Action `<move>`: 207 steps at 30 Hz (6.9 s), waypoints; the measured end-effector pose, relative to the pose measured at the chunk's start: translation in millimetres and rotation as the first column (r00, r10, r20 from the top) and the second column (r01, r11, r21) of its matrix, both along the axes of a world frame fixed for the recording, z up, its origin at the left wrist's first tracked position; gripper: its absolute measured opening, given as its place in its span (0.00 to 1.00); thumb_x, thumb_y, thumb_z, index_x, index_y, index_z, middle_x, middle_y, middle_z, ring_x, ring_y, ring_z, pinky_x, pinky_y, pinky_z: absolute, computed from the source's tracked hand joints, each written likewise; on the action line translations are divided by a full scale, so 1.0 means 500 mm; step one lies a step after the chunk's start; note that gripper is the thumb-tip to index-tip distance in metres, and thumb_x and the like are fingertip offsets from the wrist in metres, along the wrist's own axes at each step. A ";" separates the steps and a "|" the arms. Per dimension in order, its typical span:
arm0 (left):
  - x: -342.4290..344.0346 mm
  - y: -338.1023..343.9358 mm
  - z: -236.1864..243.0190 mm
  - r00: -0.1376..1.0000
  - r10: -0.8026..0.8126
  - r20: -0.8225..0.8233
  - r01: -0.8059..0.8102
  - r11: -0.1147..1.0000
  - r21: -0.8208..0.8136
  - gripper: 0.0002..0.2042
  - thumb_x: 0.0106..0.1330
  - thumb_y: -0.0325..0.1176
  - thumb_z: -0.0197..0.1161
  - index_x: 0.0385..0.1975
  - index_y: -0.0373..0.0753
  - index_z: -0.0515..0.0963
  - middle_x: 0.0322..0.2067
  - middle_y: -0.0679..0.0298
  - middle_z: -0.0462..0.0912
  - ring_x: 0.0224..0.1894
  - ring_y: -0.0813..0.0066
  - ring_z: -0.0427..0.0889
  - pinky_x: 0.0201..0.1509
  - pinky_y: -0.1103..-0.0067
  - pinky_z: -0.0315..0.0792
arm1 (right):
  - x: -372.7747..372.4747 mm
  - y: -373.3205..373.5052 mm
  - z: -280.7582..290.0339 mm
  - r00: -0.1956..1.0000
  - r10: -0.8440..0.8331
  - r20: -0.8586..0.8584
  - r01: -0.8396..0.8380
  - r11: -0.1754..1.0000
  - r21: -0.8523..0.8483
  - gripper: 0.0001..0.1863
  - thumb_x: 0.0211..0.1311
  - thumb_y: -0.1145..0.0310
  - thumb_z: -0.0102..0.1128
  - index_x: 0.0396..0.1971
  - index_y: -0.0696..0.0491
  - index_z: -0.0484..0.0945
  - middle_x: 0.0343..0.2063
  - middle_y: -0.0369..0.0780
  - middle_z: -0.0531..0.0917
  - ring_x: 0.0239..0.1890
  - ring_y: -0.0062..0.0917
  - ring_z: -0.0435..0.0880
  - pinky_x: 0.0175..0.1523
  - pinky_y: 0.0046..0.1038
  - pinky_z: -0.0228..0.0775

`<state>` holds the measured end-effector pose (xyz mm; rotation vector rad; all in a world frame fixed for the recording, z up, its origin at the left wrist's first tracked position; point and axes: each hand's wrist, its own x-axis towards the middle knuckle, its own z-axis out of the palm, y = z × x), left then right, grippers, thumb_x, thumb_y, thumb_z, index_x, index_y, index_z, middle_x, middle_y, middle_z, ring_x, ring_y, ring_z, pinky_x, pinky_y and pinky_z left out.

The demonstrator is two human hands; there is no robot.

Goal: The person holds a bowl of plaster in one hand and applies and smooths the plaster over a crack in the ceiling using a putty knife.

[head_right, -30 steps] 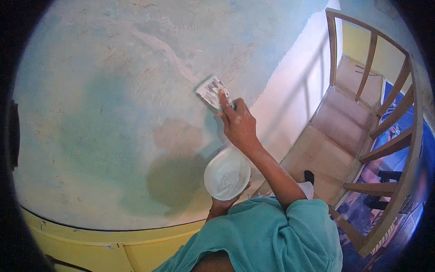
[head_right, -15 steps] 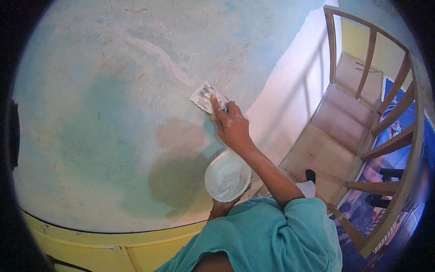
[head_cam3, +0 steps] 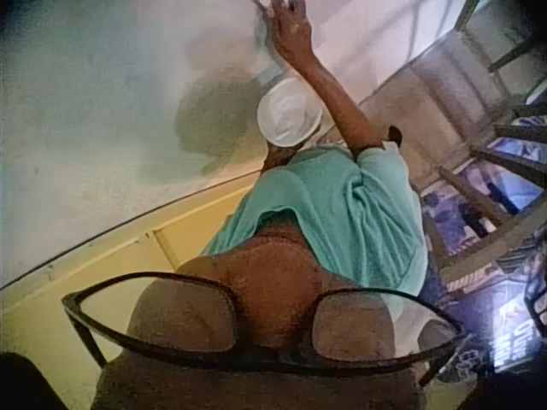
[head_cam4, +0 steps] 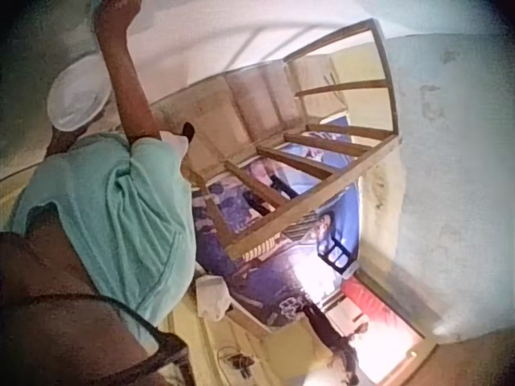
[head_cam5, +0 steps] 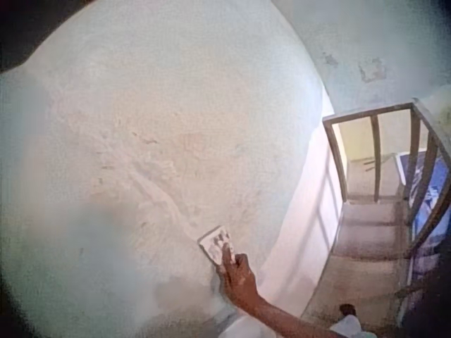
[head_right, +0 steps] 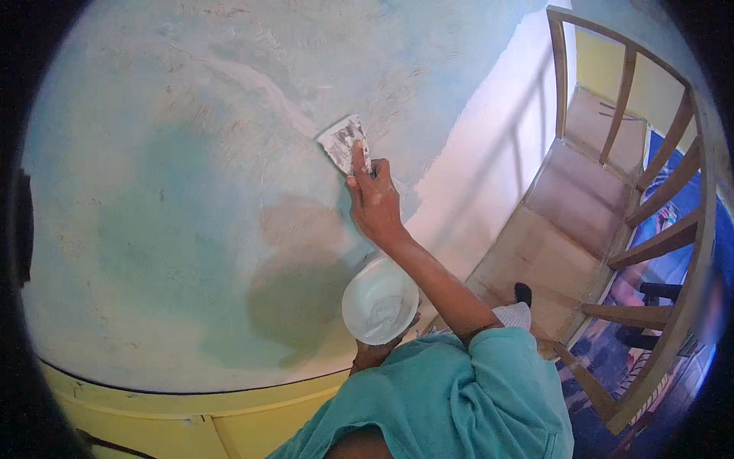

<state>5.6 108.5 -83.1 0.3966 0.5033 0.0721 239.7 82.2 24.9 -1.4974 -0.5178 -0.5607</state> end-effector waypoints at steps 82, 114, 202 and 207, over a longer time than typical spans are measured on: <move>0.033 0.017 0.056 0.987 -0.129 0.093 0.104 0.966 0.235 0.31 0.65 0.49 0.51 0.62 0.38 0.55 0.58 0.48 0.63 0.61 0.46 0.63 0.63 0.55 0.62 | 0.013 -0.054 -0.006 0.996 -0.036 -0.079 0.042 0.997 0.065 0.27 0.57 0.76 0.56 0.59 0.44 0.68 0.30 0.42 0.68 0.29 0.29 0.70 0.35 0.28 0.67; 0.015 0.020 0.052 0.969 -0.243 -0.052 0.215 0.717 0.663 0.32 0.61 0.44 0.59 0.62 0.37 0.56 0.54 0.43 0.69 0.54 0.54 0.74 0.49 0.71 0.78 | -0.004 -0.028 -0.003 0.995 -0.096 -0.035 0.098 0.993 0.059 0.25 0.58 0.76 0.57 0.56 0.45 0.72 0.28 0.40 0.70 0.30 0.27 0.68 0.36 0.24 0.65; 0.005 0.023 0.062 0.959 -0.273 0.079 0.264 0.958 0.113 0.32 0.65 0.47 0.52 0.63 0.34 0.52 0.55 0.39 0.65 0.48 0.55 0.78 0.41 0.69 0.82 | -0.004 -0.026 0.021 0.994 -0.068 -0.087 0.074 0.995 0.070 0.27 0.58 0.73 0.57 0.59 0.39 0.69 0.31 0.45 0.71 0.30 0.33 0.72 0.33 0.30 0.68; 0.006 0.015 0.073 0.964 -0.249 0.091 0.247 0.968 0.038 0.32 0.65 0.47 0.52 0.63 0.34 0.52 0.55 0.39 0.65 0.47 0.55 0.79 0.41 0.69 0.82 | -0.020 -0.067 0.061 0.986 -0.060 -0.153 0.055 0.998 -0.041 0.25 0.60 0.75 0.56 0.57 0.41 0.71 0.27 0.41 0.68 0.24 0.26 0.69 0.31 0.27 0.67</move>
